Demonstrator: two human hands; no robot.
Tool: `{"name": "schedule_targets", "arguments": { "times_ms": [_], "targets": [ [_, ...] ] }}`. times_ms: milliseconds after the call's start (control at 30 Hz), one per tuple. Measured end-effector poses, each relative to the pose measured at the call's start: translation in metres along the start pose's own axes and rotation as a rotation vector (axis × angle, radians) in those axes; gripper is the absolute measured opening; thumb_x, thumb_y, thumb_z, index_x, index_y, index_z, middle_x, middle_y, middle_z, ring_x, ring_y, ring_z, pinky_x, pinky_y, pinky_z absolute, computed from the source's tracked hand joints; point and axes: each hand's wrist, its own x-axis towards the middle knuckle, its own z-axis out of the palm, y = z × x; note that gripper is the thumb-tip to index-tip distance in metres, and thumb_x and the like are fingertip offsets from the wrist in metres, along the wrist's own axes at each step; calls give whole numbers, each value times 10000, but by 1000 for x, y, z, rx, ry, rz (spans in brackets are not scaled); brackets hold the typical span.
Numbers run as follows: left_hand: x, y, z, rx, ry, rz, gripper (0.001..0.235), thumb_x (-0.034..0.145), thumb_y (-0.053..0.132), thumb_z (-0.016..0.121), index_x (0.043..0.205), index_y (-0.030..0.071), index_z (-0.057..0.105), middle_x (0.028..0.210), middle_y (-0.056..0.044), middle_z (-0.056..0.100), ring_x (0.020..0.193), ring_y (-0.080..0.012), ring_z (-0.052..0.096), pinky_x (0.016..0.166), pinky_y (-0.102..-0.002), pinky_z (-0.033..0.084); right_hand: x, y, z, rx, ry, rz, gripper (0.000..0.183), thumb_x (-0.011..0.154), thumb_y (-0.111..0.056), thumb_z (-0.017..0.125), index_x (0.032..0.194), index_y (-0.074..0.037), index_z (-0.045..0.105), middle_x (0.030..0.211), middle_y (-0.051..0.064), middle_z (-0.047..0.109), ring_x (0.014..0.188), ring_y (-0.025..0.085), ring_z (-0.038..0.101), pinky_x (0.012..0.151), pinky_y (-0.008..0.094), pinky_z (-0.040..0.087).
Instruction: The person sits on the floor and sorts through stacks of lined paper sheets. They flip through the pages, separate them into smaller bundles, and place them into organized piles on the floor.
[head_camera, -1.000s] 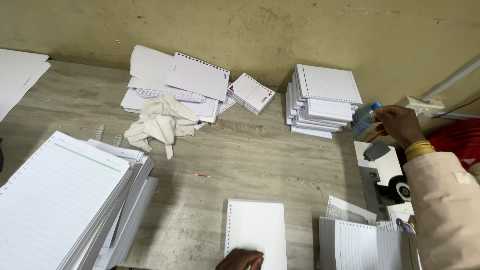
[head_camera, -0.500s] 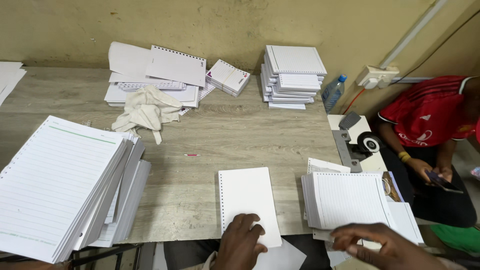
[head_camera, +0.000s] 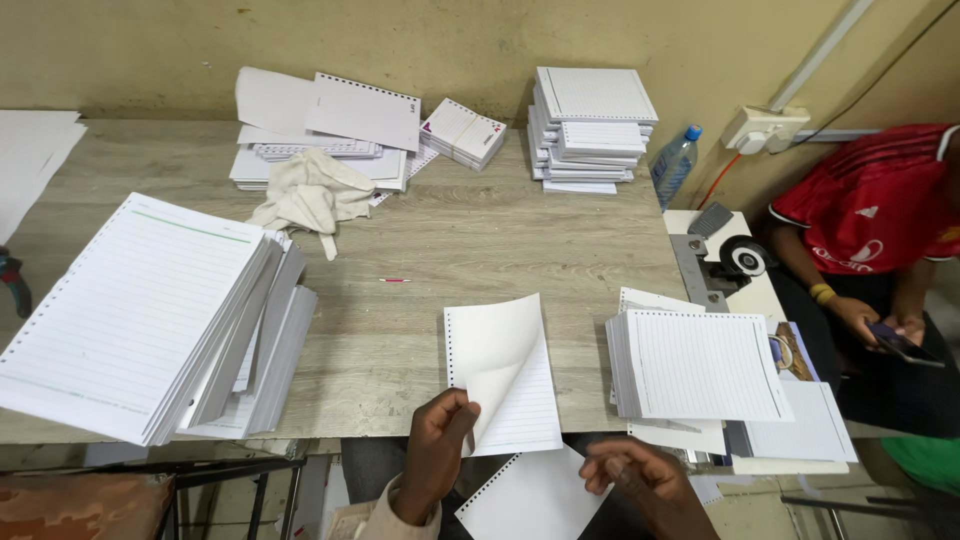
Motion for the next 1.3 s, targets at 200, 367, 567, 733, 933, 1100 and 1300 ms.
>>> {"name": "schedule_targets", "arguments": {
  "times_ms": [200,367,567,733,933,1100,1300],
  "targets": [
    [-37,-19,-52,35,-362,370,205,867,44,526,670,65,580,661,-50,599,615,-176,543,566,-354,385,40,-12,9,126,335,-157,309,1051,-121,618,1107,148,759,936,299,790,730,391,740,682,465,615],
    [-38,28,-35,368,-559,173,441,1047,541,647,909,171,843,890,13,819,768,-100,707,668,-279,503,55,19,19,-192,425,-149,289,973,-199,680,1085,-4,862,1086,154,867,1011,261,784,877,385,592],
    [-9,46,15,439,-154,-31,308,978,357,630,845,197,858,759,58,843,679,-78,739,645,-275,550,47,27,52,-711,369,-110,591,912,-569,618,1352,-212,784,1447,-28,775,1459,202,598,1192,468,459],
    [6,21,18,898,-355,-77,524,863,378,841,1344,378,634,1307,165,744,1101,-94,737,960,-329,562,46,70,46,-849,307,-245,621,953,-556,640,1452,-193,709,1544,-55,695,1553,214,474,1242,464,365],
    [20,4,22,847,-1075,-41,666,998,695,441,1529,308,550,1400,-41,629,1227,-210,634,1063,-396,428,60,110,25,-1035,311,-308,628,948,-558,661,1504,-267,647,1578,-130,650,1542,196,481,1190,505,377],
    [13,33,33,607,-334,-145,190,890,305,926,1046,288,819,903,126,793,777,-14,710,709,-199,603,55,103,41,-1035,411,-306,591,892,-578,679,1406,-295,743,1487,-141,728,1513,189,535,1192,515,389],
    [33,-4,28,617,-255,-231,492,708,357,978,1153,331,771,1056,165,772,804,-6,653,754,-191,567,66,128,39,-1102,570,-444,515,853,-616,718,1273,-332,808,1343,-176,800,1407,178,652,1081,472,523]
  ]
}}
